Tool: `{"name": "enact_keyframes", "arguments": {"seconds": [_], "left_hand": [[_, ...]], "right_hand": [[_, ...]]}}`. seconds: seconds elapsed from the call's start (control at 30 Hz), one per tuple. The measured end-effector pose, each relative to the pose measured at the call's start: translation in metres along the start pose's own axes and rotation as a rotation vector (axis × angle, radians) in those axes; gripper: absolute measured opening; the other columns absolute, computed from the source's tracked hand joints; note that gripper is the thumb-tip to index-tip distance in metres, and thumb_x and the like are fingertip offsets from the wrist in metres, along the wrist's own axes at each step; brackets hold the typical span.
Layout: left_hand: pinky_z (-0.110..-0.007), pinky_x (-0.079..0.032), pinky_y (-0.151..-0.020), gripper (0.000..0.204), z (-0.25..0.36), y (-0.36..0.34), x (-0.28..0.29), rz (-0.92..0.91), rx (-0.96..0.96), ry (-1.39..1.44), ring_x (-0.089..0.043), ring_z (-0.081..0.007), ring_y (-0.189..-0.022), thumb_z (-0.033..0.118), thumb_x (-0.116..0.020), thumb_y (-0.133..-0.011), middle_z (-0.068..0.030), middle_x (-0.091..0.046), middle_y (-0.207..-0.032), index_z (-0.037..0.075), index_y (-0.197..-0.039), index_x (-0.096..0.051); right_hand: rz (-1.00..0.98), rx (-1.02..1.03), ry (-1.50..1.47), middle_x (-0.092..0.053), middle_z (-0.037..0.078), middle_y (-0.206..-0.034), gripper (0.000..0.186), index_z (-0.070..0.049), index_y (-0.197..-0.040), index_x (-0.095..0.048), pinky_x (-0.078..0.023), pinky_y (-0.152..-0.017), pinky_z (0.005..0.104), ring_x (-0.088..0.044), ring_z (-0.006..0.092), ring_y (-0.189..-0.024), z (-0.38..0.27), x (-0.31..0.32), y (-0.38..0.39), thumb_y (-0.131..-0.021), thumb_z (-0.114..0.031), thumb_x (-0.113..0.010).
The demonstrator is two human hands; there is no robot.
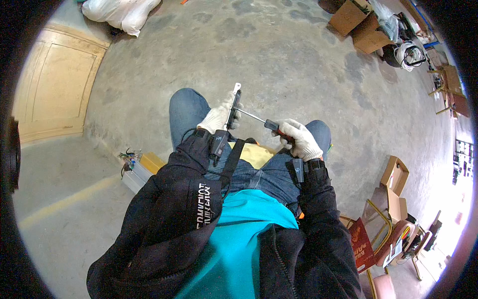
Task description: Using a screwdriver to repair or disassemble a motor controller component while seated.
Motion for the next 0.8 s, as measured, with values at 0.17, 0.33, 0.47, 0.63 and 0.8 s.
{"name": "enact_keyframes", "arguments": {"seconds": [0.17, 0.33, 0.47, 0.63, 0.8], "left_hand": [[-0.027, -0.049, -0.053, 0.070, 0.004, 0.005, -0.002, -0.022, -0.034, 0.034, -0.057, -0.0133, -0.055, 0.072, -0.044, -0.097, -0.0028, -0.060, -0.071, 0.005, -0.100, -0.065], [-0.028, -0.050, -0.055, 0.071, 0.007, 0.007, -0.002, -0.005, -0.038, -0.065, -0.058, -0.0127, -0.058, 0.073, -0.043, -0.096, -0.0020, -0.061, -0.072, 0.006, -0.101, -0.066], [-0.029, -0.052, -0.057, 0.071, 0.001, -0.002, 0.004, 0.005, -0.024, -0.084, -0.059, -0.0130, -0.059, 0.074, -0.042, -0.096, -0.0022, -0.061, -0.073, 0.007, -0.100, -0.066], [-0.029, -0.053, -0.059, 0.072, 0.005, 0.002, 0.002, 0.049, -0.031, -0.134, -0.061, -0.0140, -0.062, 0.075, -0.042, -0.095, -0.0034, -0.062, -0.074, 0.008, -0.102, -0.067], [-0.030, -0.055, -0.060, 0.073, 0.003, -0.001, 0.006, 0.050, -0.060, -0.207, -0.062, -0.0151, -0.064, 0.074, -0.041, -0.096, -0.0044, -0.062, -0.075, 0.006, -0.102, -0.066]], "right_hand": [[0.005, -0.019, 0.029, -0.071, 0.010, -0.097, 0.034, 0.000, -0.116, -0.064, -0.039, -0.046, 0.0198, -0.053, 0.0064, -0.061, 0.002, 0.000, -0.001, -0.096, -0.027, -0.066], [-0.012, -0.021, 0.043, -0.071, 0.010, -0.097, 0.034, 0.000, -0.116, -0.064, -0.039, -0.046, 0.0193, -0.054, 0.0059, -0.060, 0.002, 0.000, -0.001, -0.096, -0.027, -0.066], [-0.004, -0.026, 0.054, -0.071, 0.010, -0.098, 0.033, 0.000, -0.115, -0.064, -0.039, -0.045, 0.0198, -0.053, 0.0057, -0.059, 0.001, -0.001, -0.001, -0.097, -0.027, -0.065], [0.033, -0.016, 0.050, -0.069, 0.007, -0.084, 0.030, 0.000, -0.109, -0.066, -0.035, -0.042, 0.0217, -0.049, 0.0064, -0.052, -0.008, -0.010, 0.005, -0.097, -0.027, -0.062], [-0.093, -0.125, 0.143, -0.062, 0.004, -0.068, 0.040, -0.001, -0.101, -0.063, -0.027, -0.034, 0.0245, -0.038, 0.0091, -0.036, -0.002, -0.007, 0.004, -0.102, -0.039, -0.052]]}}
Point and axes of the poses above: each hand's wrist, its own y-axis away from the middle knuckle, its own x-axis out of the back of the hand, z = x × y, the point moved 5 cm from there along -y, towards the middle knuckle
